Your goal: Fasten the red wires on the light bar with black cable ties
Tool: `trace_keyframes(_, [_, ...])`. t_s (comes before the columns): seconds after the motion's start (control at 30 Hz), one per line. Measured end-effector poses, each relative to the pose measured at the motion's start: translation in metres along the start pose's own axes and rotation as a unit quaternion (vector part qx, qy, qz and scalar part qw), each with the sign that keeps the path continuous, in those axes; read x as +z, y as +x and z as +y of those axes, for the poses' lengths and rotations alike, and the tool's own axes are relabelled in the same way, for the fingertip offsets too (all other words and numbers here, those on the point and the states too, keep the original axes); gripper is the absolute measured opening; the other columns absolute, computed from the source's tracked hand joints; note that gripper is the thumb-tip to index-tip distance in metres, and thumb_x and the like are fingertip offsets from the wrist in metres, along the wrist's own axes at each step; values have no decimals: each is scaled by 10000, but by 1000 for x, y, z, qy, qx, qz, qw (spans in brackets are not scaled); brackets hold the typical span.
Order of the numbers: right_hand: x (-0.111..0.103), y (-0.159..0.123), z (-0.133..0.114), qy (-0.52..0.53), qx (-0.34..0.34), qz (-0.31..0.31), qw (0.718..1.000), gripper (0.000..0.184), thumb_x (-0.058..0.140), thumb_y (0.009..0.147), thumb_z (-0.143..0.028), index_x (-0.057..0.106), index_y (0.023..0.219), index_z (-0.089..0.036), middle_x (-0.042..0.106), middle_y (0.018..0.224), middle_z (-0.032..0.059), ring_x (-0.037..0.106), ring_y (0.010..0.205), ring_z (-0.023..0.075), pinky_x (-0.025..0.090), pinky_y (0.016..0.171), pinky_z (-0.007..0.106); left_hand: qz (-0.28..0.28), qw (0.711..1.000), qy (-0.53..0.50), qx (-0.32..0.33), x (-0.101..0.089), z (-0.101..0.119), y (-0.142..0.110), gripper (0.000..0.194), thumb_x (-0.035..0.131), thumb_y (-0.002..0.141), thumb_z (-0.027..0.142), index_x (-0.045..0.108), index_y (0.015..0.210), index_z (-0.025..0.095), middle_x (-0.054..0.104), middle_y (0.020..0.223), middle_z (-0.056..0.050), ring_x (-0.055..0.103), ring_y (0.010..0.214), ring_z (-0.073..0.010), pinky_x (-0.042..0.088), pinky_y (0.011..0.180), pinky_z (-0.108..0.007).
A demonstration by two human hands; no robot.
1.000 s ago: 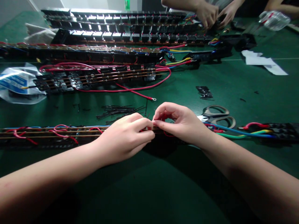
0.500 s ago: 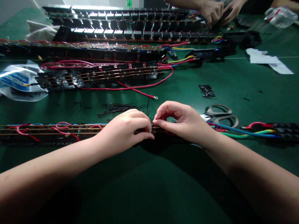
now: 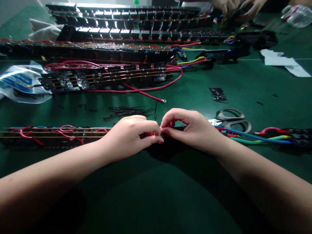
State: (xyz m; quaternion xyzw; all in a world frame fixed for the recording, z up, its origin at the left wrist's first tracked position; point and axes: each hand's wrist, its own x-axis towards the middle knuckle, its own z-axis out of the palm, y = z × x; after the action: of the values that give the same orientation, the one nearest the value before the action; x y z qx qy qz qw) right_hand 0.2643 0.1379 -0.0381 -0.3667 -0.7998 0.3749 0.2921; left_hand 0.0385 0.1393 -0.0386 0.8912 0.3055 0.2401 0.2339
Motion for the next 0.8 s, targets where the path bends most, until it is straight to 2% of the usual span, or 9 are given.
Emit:
trace_keyframes(0.27, [1, 1, -1, -5, 0, 3, 1000, 38, 681, 878, -117, 683, 887, -153, 692, 839, -2, 625, 745, 93, 500, 670, 198, -12, 999, -19, -44, -1, 1, 0, 83, 795, 839, 244, 739, 813, 188, 734, 680, 76, 638, 602, -40, 417, 593, -125])
trace_keyframes(0.47, [1, 1, -1, 3, 9, 7, 1000, 36, 675, 882, -127, 680, 878, -162, 691, 837, 0, 625, 741, 102, 505, 670, 212, -21, 1000, 1, -6, -3, 3, 1, 67, 810, 798, 179, 751, 830, 182, 697, 655, 75, 580, 568, -32, 400, 583, -121])
trace_keyframes(0.8, [0, 0, -2, 6, 12, 8, 1000, 17, 681, 885, -141, 684, 880, -156, 694, 841, 5, 628, 744, 104, 508, 668, 215, -59, 998, -6, -9, -6, 2, 3, 43, 776, 821, 183, 762, 861, 191, 703, 699, 67, 597, 606, -42, 426, 610, -125])
